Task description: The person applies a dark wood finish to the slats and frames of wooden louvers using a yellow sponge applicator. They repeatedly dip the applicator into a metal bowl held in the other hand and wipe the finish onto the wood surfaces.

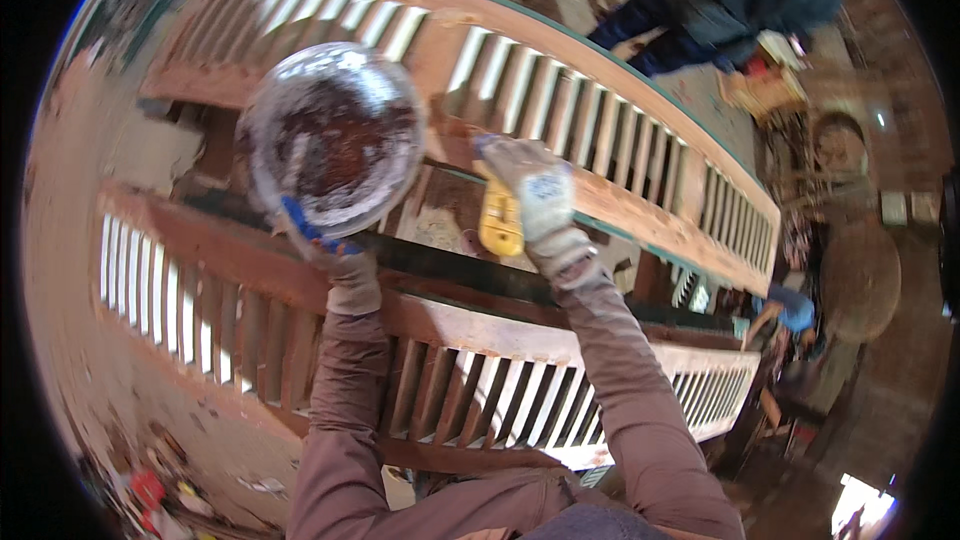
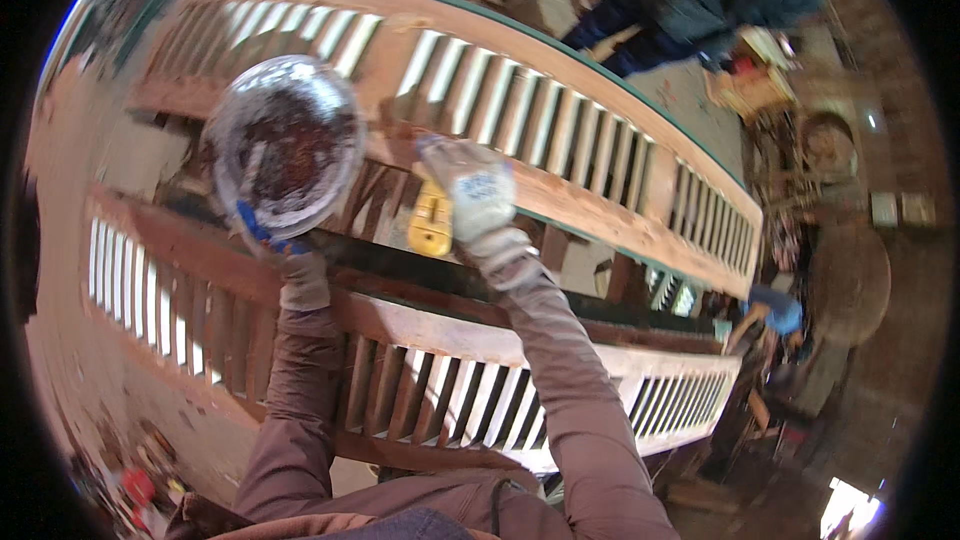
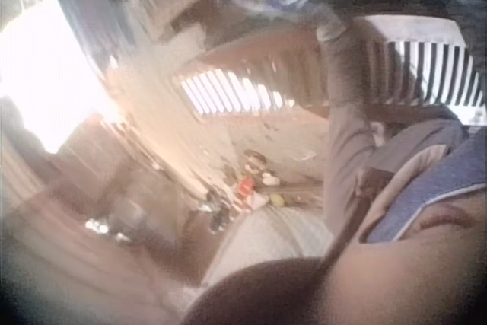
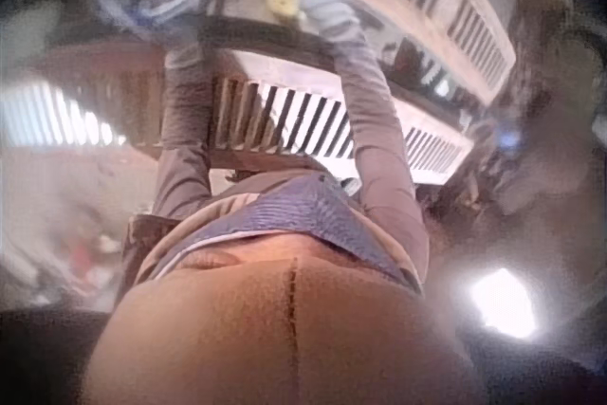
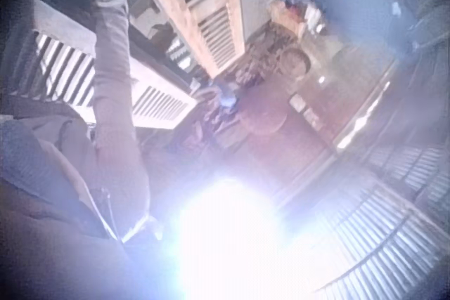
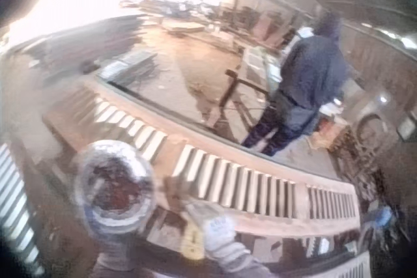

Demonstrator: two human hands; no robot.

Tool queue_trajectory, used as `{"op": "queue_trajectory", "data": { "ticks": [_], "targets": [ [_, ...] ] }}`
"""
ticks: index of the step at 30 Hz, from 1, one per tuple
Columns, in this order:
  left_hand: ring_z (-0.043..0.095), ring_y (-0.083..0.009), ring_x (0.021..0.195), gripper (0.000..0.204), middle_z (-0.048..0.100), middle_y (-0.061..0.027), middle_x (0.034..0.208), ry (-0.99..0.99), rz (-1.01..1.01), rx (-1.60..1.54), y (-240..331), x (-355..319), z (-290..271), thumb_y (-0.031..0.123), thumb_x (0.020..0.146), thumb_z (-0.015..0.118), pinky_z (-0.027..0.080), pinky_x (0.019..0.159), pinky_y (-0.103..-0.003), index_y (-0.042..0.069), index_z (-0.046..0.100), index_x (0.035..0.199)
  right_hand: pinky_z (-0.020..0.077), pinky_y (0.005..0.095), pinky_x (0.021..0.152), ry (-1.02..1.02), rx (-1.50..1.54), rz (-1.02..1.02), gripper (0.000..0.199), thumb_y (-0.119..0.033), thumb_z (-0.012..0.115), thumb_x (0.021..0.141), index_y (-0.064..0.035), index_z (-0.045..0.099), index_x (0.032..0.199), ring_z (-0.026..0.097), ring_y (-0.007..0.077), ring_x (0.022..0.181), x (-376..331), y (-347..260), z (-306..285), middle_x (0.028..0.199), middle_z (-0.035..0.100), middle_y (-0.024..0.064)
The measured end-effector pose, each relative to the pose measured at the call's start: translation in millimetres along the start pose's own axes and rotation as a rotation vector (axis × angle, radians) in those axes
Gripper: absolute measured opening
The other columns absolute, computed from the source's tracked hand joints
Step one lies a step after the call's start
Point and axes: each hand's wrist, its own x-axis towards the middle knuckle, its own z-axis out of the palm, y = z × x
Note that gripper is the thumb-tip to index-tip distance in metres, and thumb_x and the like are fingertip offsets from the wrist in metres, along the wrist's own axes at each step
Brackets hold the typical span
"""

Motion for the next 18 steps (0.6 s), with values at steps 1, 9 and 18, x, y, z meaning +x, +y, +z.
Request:
{"op": "queue_trajectory", "data": {
  "ticks": [1, 9, 18],
  "targets": [
    [0.037, -0.0366, 0.141, 0.083, 0.032, -0.023, 0.156, -0.003, 0.022, 0.035, -6, 3, -4, 0.055, 0.096, 0.043, 0.03, 0.118, -0.049, -0.006, 0.028, 0.151, 0.0497, 0.0416, 0.093, 0.091, -0.038, -0.06, 0.031, -0.026, 0.06, 0.087, -0.0109, 0.067, 0.114, 0.062, 0.0271, 0.111, -6, -1, 7, 0.115, 0.069, 0.006],
    [0.04, -0.0369, 0.139, 0.081, 0.034, -0.022, 0.155, -0.031, 0.064, 0.079, -22, 20, -22, 0.054, 0.096, 0.045, 0.036, 0.115, -0.051, -0.003, 0.031, 0.152, 0.054, 0.0433, 0.087, 0.103, 0.2, 0.348, 0.038, -0.032, 0.062, 0.09, -0.0112, 0.064, 0.123, 0.062, 0.0308, 0.108, -137, -38, -57, 0.119, 0.065, 0.0101],
    [0.046, -0.0367, 0.134, 0.07, 0.039, -0.0199, 0.152, -0.171, -0.107, -0.113, 18, 18, 8, 0.048, 0.096, 0.05, 0.045, 0.109, -0.052, 0.008, 0.036, 0.152, 0.0522, 0.0333, 0.075, 0.447, 0.446, 1.035, 0.047, -0.029, 0.043, 0.107, -0.0067, 0.042, 0.149, 0.062, 0.0225, 0.082, -347, -24, -120, 0.125, 0.063, 0.0155]
  ]
}}
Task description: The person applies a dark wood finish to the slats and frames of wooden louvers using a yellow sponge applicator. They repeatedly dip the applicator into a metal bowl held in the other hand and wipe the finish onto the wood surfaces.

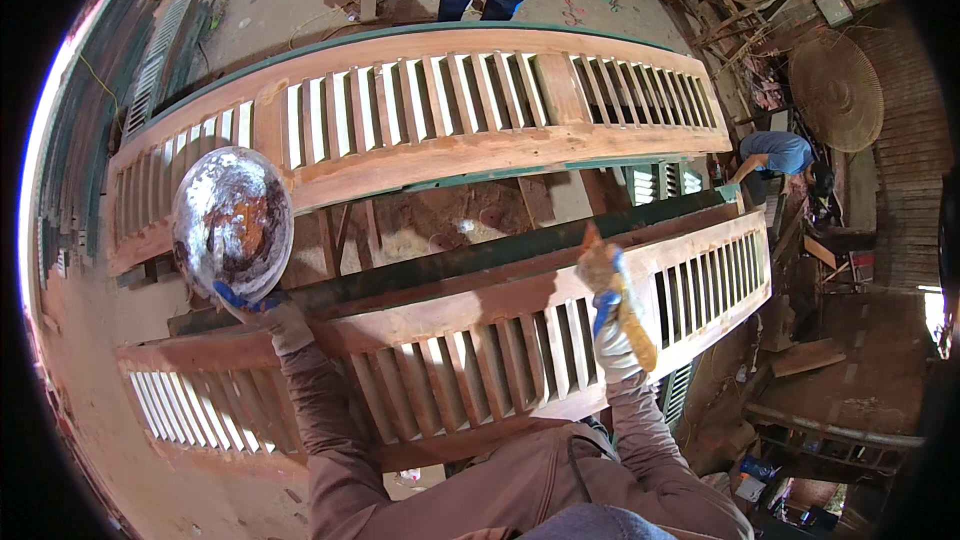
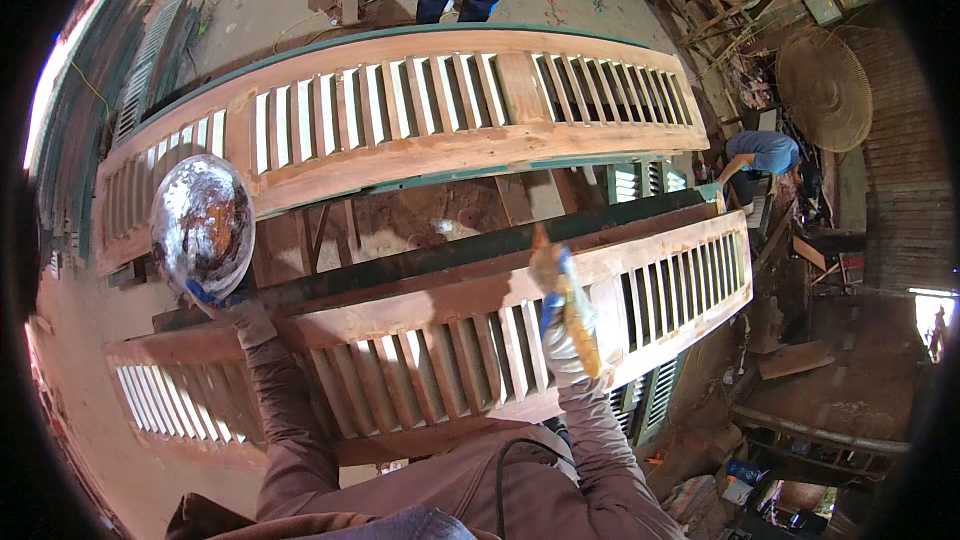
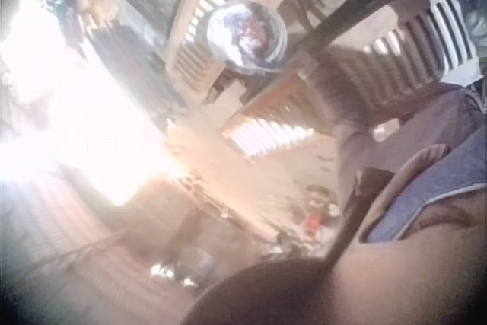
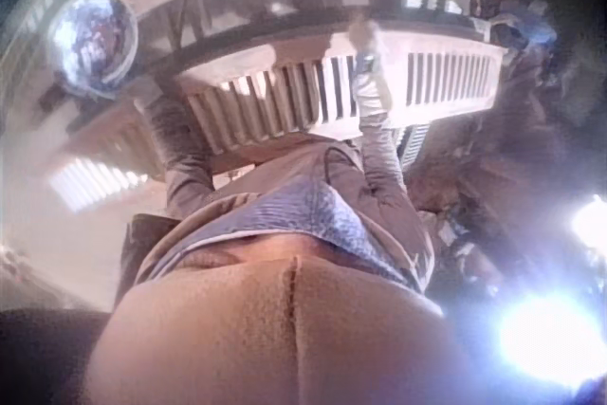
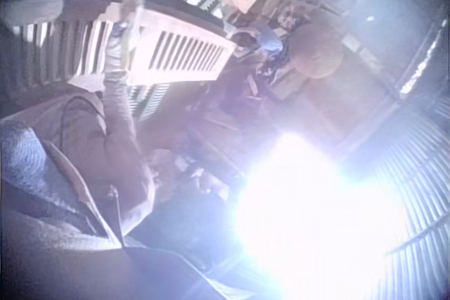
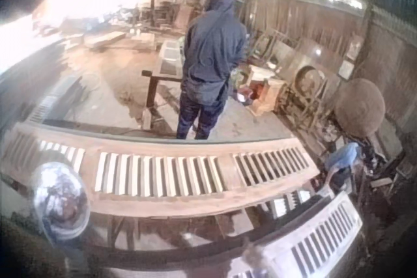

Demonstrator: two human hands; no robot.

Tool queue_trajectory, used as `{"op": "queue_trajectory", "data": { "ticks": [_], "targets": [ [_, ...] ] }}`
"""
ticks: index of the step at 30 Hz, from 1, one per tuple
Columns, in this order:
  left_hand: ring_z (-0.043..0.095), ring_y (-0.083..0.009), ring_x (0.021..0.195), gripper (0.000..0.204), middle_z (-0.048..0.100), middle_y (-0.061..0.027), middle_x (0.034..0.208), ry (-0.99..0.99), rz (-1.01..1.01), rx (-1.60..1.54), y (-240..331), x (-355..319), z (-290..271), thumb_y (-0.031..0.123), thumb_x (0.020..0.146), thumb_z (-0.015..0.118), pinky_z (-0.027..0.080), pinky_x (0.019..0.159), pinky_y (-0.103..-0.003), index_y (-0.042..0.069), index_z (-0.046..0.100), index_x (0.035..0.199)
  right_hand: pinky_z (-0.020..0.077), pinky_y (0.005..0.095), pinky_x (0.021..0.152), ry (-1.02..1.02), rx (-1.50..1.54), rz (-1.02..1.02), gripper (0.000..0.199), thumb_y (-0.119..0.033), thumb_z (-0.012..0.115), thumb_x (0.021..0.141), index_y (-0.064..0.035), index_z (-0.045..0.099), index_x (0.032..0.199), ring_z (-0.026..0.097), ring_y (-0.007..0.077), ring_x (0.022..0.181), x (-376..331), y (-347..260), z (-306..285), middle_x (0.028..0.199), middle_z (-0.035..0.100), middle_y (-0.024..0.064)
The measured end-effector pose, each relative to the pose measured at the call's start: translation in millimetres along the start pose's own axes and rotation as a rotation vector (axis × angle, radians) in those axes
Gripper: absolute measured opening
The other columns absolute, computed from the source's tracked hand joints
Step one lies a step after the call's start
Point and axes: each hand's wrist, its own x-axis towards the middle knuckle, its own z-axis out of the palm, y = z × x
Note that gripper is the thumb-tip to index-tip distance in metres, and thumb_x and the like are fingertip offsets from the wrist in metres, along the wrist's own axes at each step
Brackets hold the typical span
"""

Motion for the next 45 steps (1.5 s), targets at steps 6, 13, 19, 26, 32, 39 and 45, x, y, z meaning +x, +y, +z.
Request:
{"op": "queue_trajectory", "data": {
  "ticks": [6, 13, 19, 26, 32, 39, 45],
  "targets": [
    [0.048, -0.0389, 0.132, 0.063, 0.041, -0.0196, 0.15, -0.079, -0.405, -0.501, 17, -13, -3, 0.046, 0.097, 0.05, 0.049, 0.102, -0.058, 0.011, 0.04, 0.148, 0.0453, 0.0233, 0.062, 0.181, 0.191, 0.173, 0.046, -0.032, 0.045, 0.107, -0.0035, 0.048, 0.143, 0.053, 0.0063, 0.07, 7, 60, -46, 0.097, 0.07, 0.0056],
    [0.049, -0.0384, 0.131, 0.059, 0.041, -0.018, 0.15, -0.336, -0.517, -0.352, 118, -108, 74, 0.043, 0.101, 0.044, 0.051, 0.098, -0.061, 0.006, 0.041, 0.147, 0.0524, 0.0292, 0.082, 0.295, 0.136, -0.144, 0.052, -0.034, 0.048, 0.105, 0.0001, 0.046, 0.144, 0.068, 0.0186, 0.097, 45, 120, -45, 0.126, 0.065, 0.0139],
    [0.049, -0.0321, 0.132, 0.052, 0.05, -0.0162, 0.144, -0.297, -0.678, -0.372, 128, -225, 47, 0.037, 0.104, 0.04, 0.043, 0.11, -0.05, 0.002, 0.047, 0.143, 0.0501, 0.0339, 0.08, 0.195, -0.157, -0.306, 0.058, -0.042, 0.041, 0.106, 0.0018, 0.048, 0.143, 0.061, 0.0246, 0.094, 77, 123, -86, 0.126, 0.062, 0.0184],
    [0.048, -0.029, 0.133, 0.049, 0.05, -0.0147, 0.144, -0.437, -0.71, -0.091, 91, -350, -9, 0.032, 0.104, 0.043, 0.04, 0.113, -0.045, 0.001, 0.047, 0.142, 0.0494, 0.0251, 0.07, 0.095, 0.523, -0.084, 0.051, -0.049, 0.057, 0.098, -0.0061, 0.045, 0.124, 0.056, 0.0108, 0.08, 126, 154, -112, 0.101, 0.055, 0.0045],
    [0.046, -0.028, 0.135, 0.051, 0.045, -0.0145, 0.149, -0.642, -0.09, 0.18, 93, -360, 5, 0.029, 0.105, 0.043, 0.038, 0.114, -0.046, 0.001, 0.041, 0.147, 0.0516, 0.0262, 0.066, -0.146, 0.613, -0.065, 0.036, -0.038, 0.057, 0.102, -0.006, 0.06, 0.118, 0.064, 0.0113, 0.072, 158, 150, -103, 0.098, 0.064, 0.0016],
    [0.046, -0.0289, 0.134, 0.047, 0.045, -0.0155, 0.147, -0.714, 0.215, 0.408, 90, -363, -7, 0.018, 0.105, 0.047, 0.038, 0.113, -0.044, -0.001, 0.039, 0.147, 0.0528, 0.0364, 0.075, -0.014, 0.08, -0.581, 0.036, -0.017, 0.073, 0.089, -0.0022, 0.064, 0.12, 0.065, 0.0227, 0.086, 184, 114, -73, 0.101, 0.068, 0.0092],
    [0.048, -0.0324, 0.132, 0.054, 0.046, -0.0184, 0.144, -0.412, -0.656, -0.048, 98, -380, -16, 0.016, 0.1, 0.057, 0.04, 0.109, -0.047, -0.001, 0.037, 0.147, 0.0529, 0.0396, 0.087, -0.195, -0.557, -1.01, 0.047, -0.029, 0.069, 0.078, -0.0173, 0.065, 0.123, 0.06, 0.0234, 0.107, 220, 79, -39, 0.118, 0.064, 0.0024]
  ]
}}
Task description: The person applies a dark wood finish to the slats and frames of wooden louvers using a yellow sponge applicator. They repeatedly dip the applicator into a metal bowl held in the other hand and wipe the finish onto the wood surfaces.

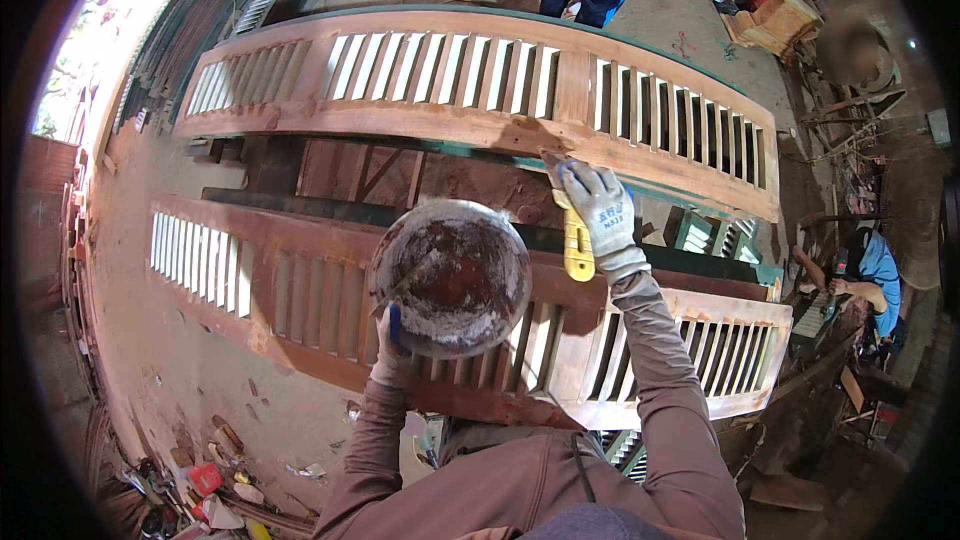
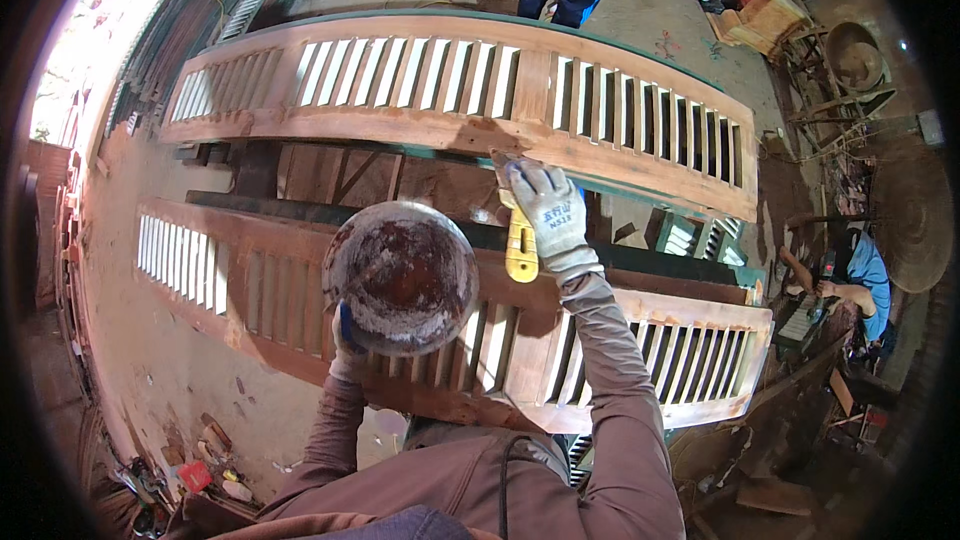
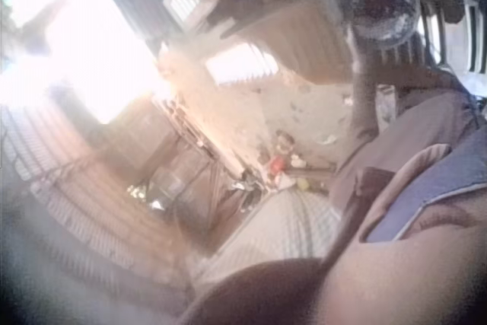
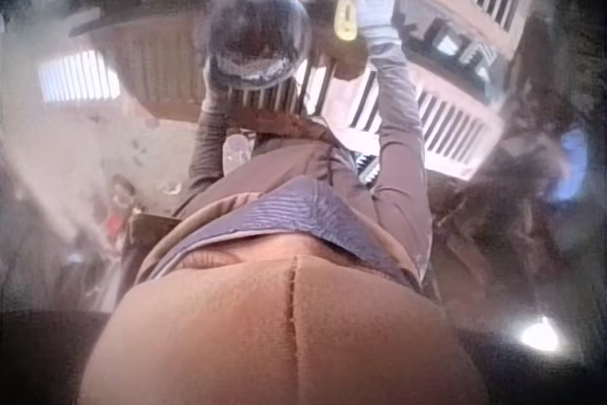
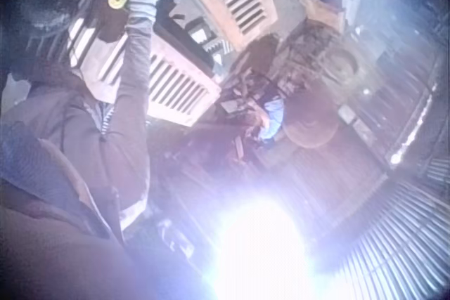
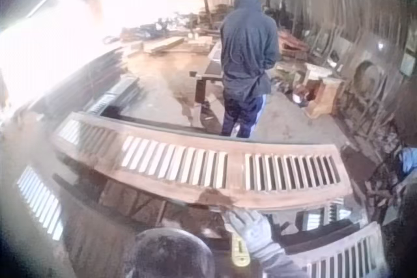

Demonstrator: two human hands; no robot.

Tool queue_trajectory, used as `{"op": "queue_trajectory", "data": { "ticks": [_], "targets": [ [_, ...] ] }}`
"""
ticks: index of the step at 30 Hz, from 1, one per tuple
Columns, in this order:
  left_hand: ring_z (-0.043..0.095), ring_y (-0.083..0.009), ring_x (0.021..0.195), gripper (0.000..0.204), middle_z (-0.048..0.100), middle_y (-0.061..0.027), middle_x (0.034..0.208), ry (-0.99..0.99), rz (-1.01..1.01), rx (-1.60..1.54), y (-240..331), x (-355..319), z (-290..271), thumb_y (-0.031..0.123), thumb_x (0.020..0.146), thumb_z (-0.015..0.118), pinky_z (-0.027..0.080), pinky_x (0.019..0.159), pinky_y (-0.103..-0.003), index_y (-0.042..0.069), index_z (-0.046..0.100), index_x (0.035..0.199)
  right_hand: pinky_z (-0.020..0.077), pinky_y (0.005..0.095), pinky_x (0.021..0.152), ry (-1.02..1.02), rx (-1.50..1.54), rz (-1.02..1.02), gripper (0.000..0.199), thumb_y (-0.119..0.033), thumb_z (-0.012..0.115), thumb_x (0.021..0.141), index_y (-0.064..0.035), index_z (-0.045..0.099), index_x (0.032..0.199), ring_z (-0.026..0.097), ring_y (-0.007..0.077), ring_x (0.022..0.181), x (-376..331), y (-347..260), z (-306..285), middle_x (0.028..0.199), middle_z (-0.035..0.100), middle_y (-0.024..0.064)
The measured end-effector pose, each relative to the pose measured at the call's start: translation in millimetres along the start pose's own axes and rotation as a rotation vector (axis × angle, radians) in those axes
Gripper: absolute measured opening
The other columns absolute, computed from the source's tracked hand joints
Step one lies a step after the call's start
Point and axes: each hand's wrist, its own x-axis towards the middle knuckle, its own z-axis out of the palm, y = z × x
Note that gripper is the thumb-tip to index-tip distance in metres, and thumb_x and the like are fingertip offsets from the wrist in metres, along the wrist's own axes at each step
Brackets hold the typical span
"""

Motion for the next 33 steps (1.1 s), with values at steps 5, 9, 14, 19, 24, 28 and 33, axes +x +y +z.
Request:
{"op": "queue_trajectory", "data": {
  "ticks": [5, 9, 14, 19, 24, 28, 33],
  "targets": [
    [0.051, -0.0376, 0.126, 0.064, 0.049, -0.0211, 0.138, -0.179, 0.209, 0.711, -8, -15, -15, 0.014, 0.091, 0.069, 0.043, 0.106, -0.049, -0.001, 0.039, 0.144, 0.0495, 0.0425, 0.088, -0.133, -0.098, -0.02, 0.051, -0.028, 0.064, 0.081, -0.0192, 0.061, 0.131, 0.056, 0.0248, 0.116, 27, 11, 33, 0.133, 0.06, 0.0011],
    [0.053, -0.0432, 0.122, 0.062, 0.052, -0.0225, 0.133, -0.217, 0.601, 0.937, -19, -20, -23, 0.009, 0.087, 0.068, 0.041, 0.104, -0.055, -0.001, 0.041, 0.142, 0.0476, 0.0448, 0.088, -0.161, -0.151, -0.013, 0.05, -0.026, 0.061, 0.084, -0.0221, 0.06, 0.134, 0.055, 0.0268, 0.118, 44, 6, 49, 0.139, 0.058, -0.001],
    [0.053, -0.0452, 0.121, 0.053, 0.053, -0.0232, 0.133, -0.279, 0.474, 0.856, -22, -40, -34, 0.008, 0.088, 0.064, 0.041, 0.104, -0.056, -0.002, 0.044, 0.137, 0.0451, 0.0489, 0.09, -0.236, -0.189, 0.015, 0.048, -0.027, 0.059, 0.088, -0.0251, 0.059, 0.135, 0.053, 0.0297, 0.122, 47, -3, 63, 0.145, 0.053, -0.0039],
    [0.059, -0.0361, 0.114, 0.059, 0.058, -0.0202, 0.126, -0.311, 0.439, 0.993, 8, -38, -18, 0.013, 0.084, 0.072, 0.048, 0.098, -0.047, -0.002, 0.046, 0.135, 0.0454, 0.044, 0.091, -0.196, -0.142, 0.048, 0.041, -0.027, 0.059, 0.087, -0.0241, 0.064, 0.127, 0.055, 0.0236, 0.119, 63, -19, 59, 0.135, 0.062, -0.0042],
    [0.065, -0.0306, 0.105, 0.051, 0.064, -0.0168, 0.115, -0.26, 0.44, 0.957, 5, -34, -18, 0.014, 0.083, 0.073, 0.052, 0.092, -0.042, -0.003, 0.053, 0.128, 0.0435, 0.0443, 0.091, -0.34, -0.053, 0.118, 0.04, -0.028, 0.059, 0.087, -0.0239, 0.064, 0.126, 0.056, 0.0227, 0.114, 65, -24, 33, 0.131, 0.064, -0.0033],
    [0.06, -0.0369, 0.116, 0.055, 0.055, -0.02, 0.131, -0.37, 0.291, 0.857, 6, -32, -23, 0.009, 0.089, 0.065, 0.049, 0.099, -0.047, 0.0, 0.043, 0.139, 0.0434, 0.0458, 0.087, -0.218, -0.072, 0.133, 0.04, -0.034, 0.06, 0.087, -0.0251, 0.064, 0.125, 0.058, 0.0227, 0.108, 60, -2, 48, 0.13, 0.065, -0.0045],
    [0.058, -0.0342, 0.119, 0.055, 0.054, -0.0182, 0.134, -0.232, -0.051, 0.528, -10, -39, -26, 0.009, 0.092, 0.062, 0.048, 0.102, -0.045, -0.001, 0.04, 0.142, 0.0428, 0.0453, 0.091, -0.215, -0.094, 0.056, 0.04, -0.03, 0.06, 0.088, -0.0265, 0.063, 0.128, 0.058, 0.0245, 0.109, 54, -8, 55, 0.125, 0.067, -0.0039]
  ]
}}
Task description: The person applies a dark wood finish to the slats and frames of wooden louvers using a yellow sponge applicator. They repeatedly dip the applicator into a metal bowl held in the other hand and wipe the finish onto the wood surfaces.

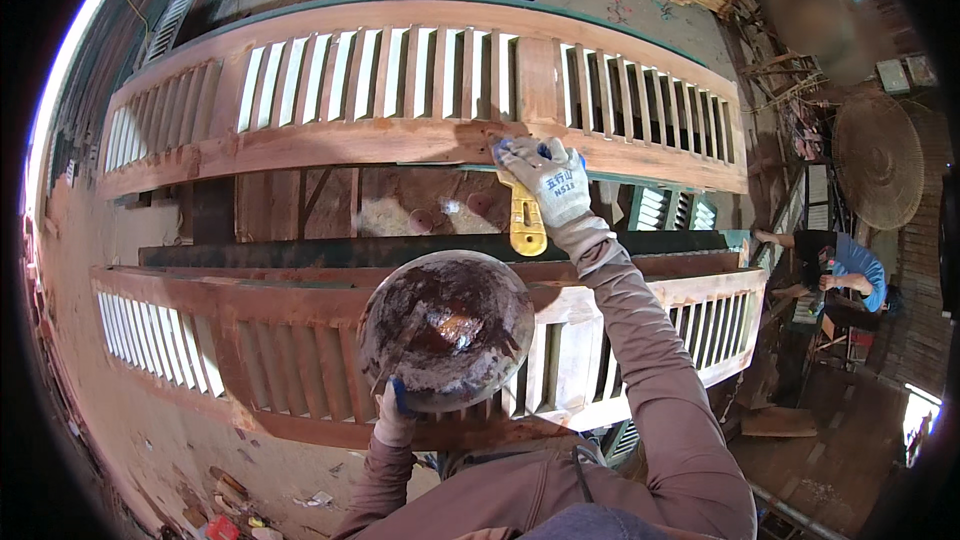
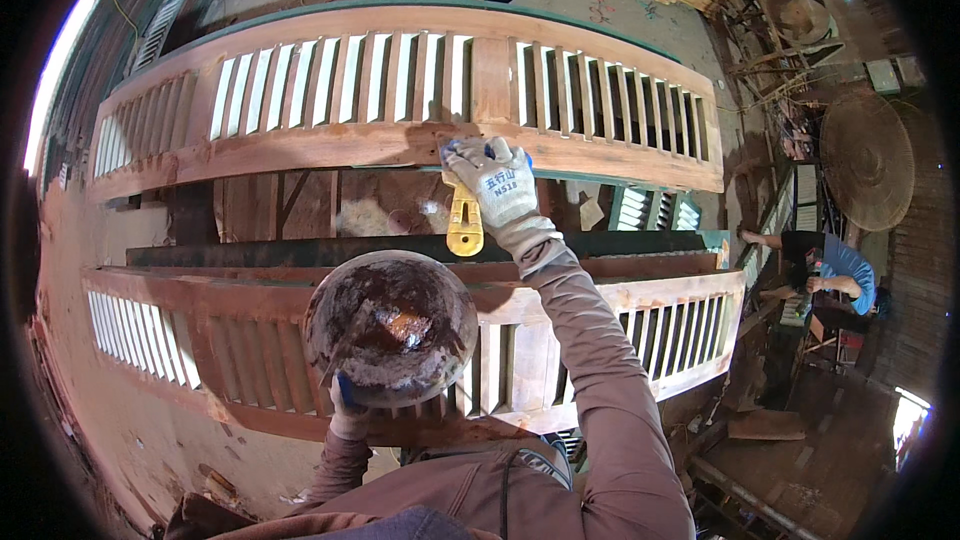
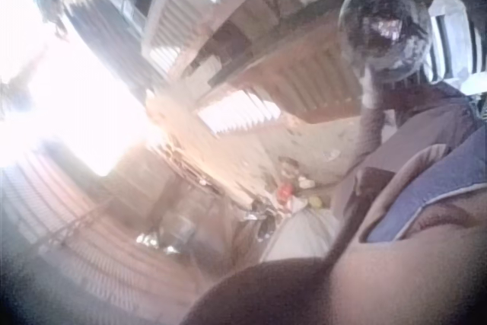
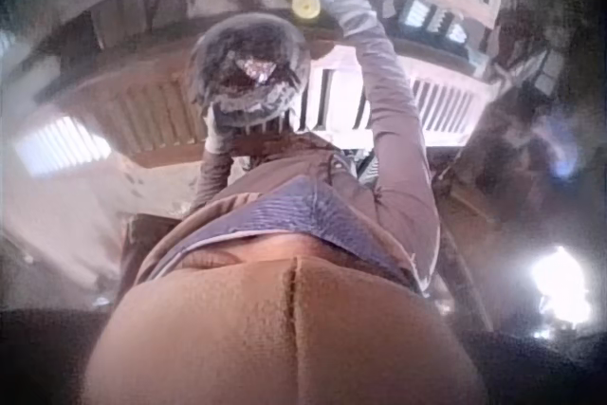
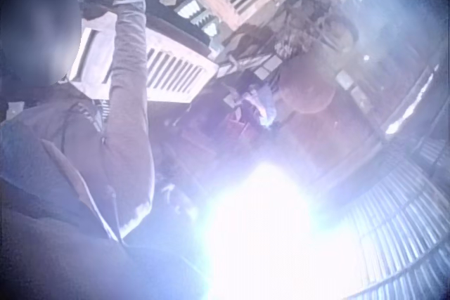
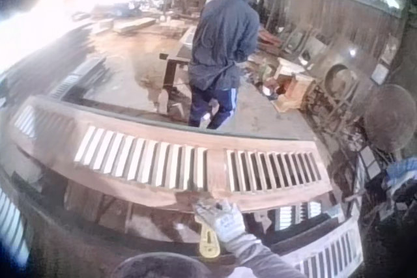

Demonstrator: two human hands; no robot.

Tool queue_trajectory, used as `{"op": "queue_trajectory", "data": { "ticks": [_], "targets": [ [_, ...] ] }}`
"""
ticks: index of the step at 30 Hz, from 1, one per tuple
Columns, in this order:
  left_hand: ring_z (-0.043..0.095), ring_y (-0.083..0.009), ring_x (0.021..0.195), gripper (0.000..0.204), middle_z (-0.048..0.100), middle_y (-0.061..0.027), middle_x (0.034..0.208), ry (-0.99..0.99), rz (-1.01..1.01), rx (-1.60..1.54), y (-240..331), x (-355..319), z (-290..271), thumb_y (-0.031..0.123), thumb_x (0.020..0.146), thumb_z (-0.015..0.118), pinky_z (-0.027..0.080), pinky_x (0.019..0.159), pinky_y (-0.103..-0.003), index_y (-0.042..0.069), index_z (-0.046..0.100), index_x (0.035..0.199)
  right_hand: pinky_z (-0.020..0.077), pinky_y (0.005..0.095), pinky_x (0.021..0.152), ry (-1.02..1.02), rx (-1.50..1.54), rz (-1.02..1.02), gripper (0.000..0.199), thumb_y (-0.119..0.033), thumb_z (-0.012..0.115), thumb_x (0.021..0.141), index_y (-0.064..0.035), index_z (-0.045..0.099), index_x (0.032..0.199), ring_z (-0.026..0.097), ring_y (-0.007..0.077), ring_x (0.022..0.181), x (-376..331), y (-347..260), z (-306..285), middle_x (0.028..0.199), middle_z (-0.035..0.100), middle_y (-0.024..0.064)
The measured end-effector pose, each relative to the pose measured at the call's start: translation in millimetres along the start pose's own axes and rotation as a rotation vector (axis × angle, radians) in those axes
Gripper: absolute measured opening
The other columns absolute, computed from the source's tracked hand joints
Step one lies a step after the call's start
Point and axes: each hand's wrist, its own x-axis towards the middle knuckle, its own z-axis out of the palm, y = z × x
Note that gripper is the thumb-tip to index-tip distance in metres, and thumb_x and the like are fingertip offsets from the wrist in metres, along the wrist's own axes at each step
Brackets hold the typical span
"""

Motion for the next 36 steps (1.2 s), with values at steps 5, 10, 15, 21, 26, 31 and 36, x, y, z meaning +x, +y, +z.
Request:
{"op": "queue_trajectory", "data": {
  "ticks": [5, 10, 15, 21, 26, 31, 36],
  "targets": [
    [0.056, -0.0268, 0.121, 0.048, 0.055, -0.0138, 0.133, 0.017, 0.039, 0.123, 27, 14, 6, 0.024, 0.099, 0.053, 0.045, 0.104, -0.042, 0.0, 0.044, 0.14, 0.0441, 0.0406, 0.094, 0.017, 0.087, 0.027, 0.039, -0.031, 0.056, 0.091, -0.0264, 0.063, 0.129, 0.058, 0.023, 0.111, 5, 18, -5, 0.128, 0.066, -0.0028],
    [0.054, -0.0343, 0.125, 0.056, 0.051, -0.0209, 0.137, 0.062, 0.13, 0.016, -11, 19, 0, 0.006, 0.094, 0.061, 0.046, 0.105, -0.049, 0.001, 0.037, 0.144, 0.043, 0.0429, 0.093, -0.021, 0.059, -0.017, 0.035, -0.032, 0.06, 0.089, -0.0282, 0.067, 0.123, 0.056, 0.0252, 0.111, 1, -1, -11, 0.13, 0.065, -0.0017],
    [0.047, -0.0302, 0.133, 0.046, 0.048, -0.0172, 0.143, 0.158, 0.352, -0.344, 0, 42, 12, 0.016, 0.102, 0.052, 0.037, 0.113, -0.048, 0.001, 0.041, 0.144, 0.0524, 0.0368, 0.082, 0.11, 0.305, 0.006, 0.037, -0.018, 0.064, 0.087, -0.0168, 0.068, 0.123, 0.064, 0.0252, 0.094, -47, 7, -52, 0.116, 0.071, 0.0055],
    [0.051, -0.0244, 0.129, 0.046, 0.05, -0.013, 0.143, 0.212, 0.265, -0.187, 6, 32, 38, 0.021, 0.102, 0.051, 0.041, 0.11, -0.042, 0.002, 0.044, 0.144, 0.0562, 0.0361, 0.083, 0.21, 1.212, 0.425, 0.034, -0.012, 0.063, 0.093, -0.0037, 0.064, 0.126, 0.07, 0.0342, 0.096, -145, -29, -145, 0.109, 0.071, 0.0187],
    [0.044, -0.0265, 0.134, 0.058, 0.043, -0.0131, 0.147, 0.177, -0.068, -0.6, 120, 37, 147, 0.017, 0.097, 0.053, 0.035, 0.113, -0.041, 0.002, 0.034, 0.149, 0.0561, 0.0368, 0.067, 0.103, 0.602, 0.121, 0.028, -0.017, 0.07, 0.085, -0.006, 0.07, 0.111, 0.07, 0.0257, 0.075, -218, -20, -154, 0.089, 0.073, 0.0109],
    [0.031, -0.0302, 0.144, 0.081, 0.029, -0.0191, 0.156, 0.046, 0.277, -0.201, 218, 32, 255, 0.018, 0.086, 0.059, 0.024, 0.118, -0.043, -0.003, 0.021, 0.154, 0.0533, 0.045, 0.063, -0.095, 0.729, 0.446, 0.04, -0.018, 0.06, 0.082, -0.0022, 0.066, 0.118, 0.068, 0.0348, 0.067, -233, 10, -174, 0.075, 0.068, 0.0194],
    [0.041, -0.0296, 0.137, 0.077, 0.039, -0.0219, 0.147, -0.041, 0.265, -0.261, 236, 28, 300, 0.01, 0.086, 0.057, 0.03, 0.115, -0.041, -0.006, 0.022, 0.152, 0.0528, 0.0423, 0.071, 0.094, 0.637, 0.288, 0.042, -0.018, 0.062, 0.08, 0.0047, 0.064, 0.116, 0.067, 0.0332, 0.067, -272, 29, -164, 0.08, 0.069, 0.0177]
  ]
}}
